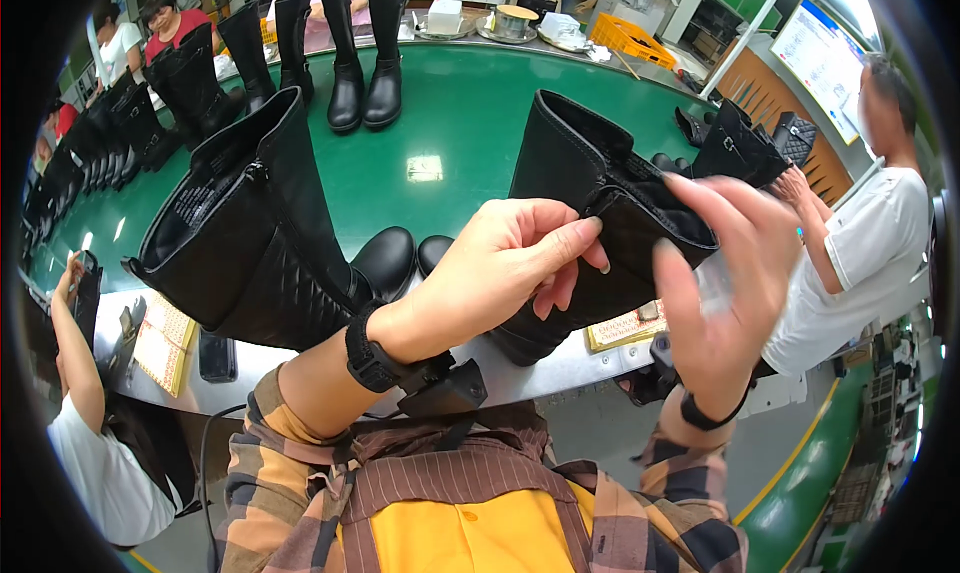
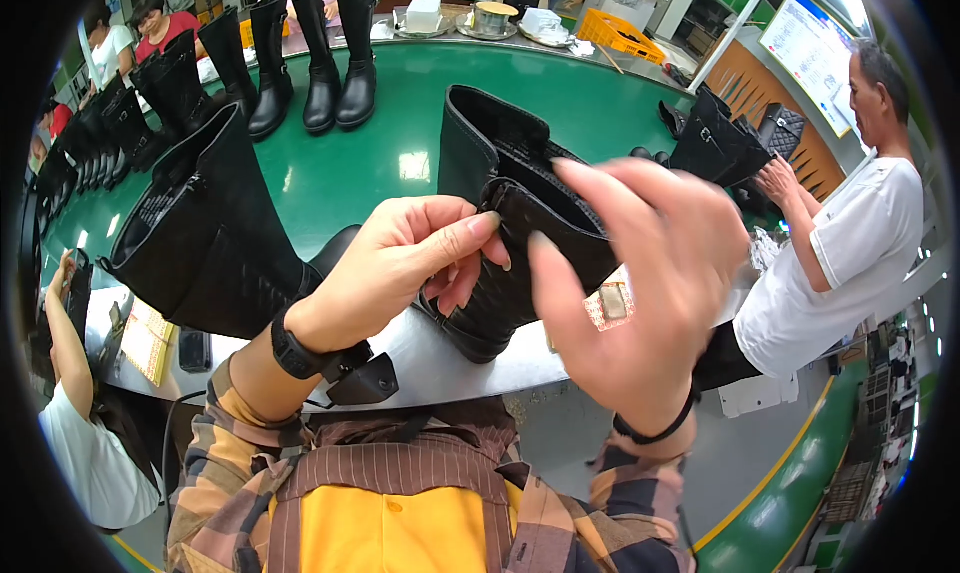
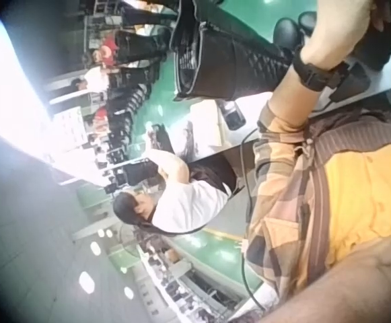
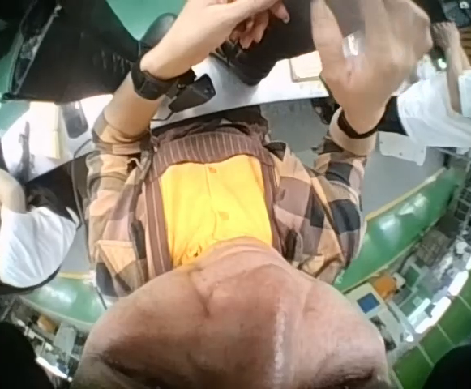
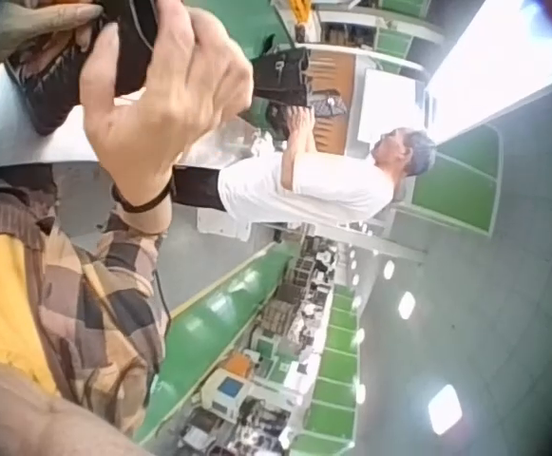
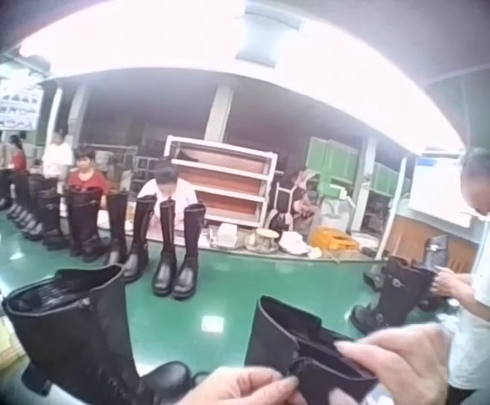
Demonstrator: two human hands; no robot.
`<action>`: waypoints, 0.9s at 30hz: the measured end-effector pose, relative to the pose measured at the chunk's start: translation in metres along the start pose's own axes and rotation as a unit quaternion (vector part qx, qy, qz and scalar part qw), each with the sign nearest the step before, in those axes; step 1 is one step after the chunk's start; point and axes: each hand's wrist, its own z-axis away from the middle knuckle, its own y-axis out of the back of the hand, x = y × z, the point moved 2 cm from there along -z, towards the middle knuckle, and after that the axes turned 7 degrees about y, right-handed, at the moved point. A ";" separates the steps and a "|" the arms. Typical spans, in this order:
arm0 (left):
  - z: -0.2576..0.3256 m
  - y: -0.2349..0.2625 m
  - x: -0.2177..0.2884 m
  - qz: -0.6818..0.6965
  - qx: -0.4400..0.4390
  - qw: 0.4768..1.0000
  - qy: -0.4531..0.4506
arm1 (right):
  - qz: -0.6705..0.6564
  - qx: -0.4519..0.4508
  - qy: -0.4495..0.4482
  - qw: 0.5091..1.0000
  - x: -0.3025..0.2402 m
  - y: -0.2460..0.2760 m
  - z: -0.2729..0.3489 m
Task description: Inspecting and quality checking finished boots in a factory setting.
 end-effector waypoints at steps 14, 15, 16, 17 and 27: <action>0.002 0.006 -0.003 0.016 0.000 1.000 0.014 | -0.323 0.214 -0.096 0.917 0.032 -0.046 0.058; 0.001 0.005 -0.003 0.020 0.000 1.000 0.015 | -0.433 0.086 -0.176 0.880 0.029 -0.065 0.079; 0.002 0.004 -0.002 0.019 0.000 1.000 0.008 | -0.519 -0.070 -0.321 0.789 0.025 -0.084 0.102; 0.001 0.003 -0.001 0.029 0.004 0.999 0.012 | -0.471 -0.187 -0.360 0.783 0.015 -0.108 0.122; 0.021 -0.003 0.018 0.061 0.005 0.998 0.004 | -0.473 -0.079 -0.294 0.827 -0.039 -0.151 0.154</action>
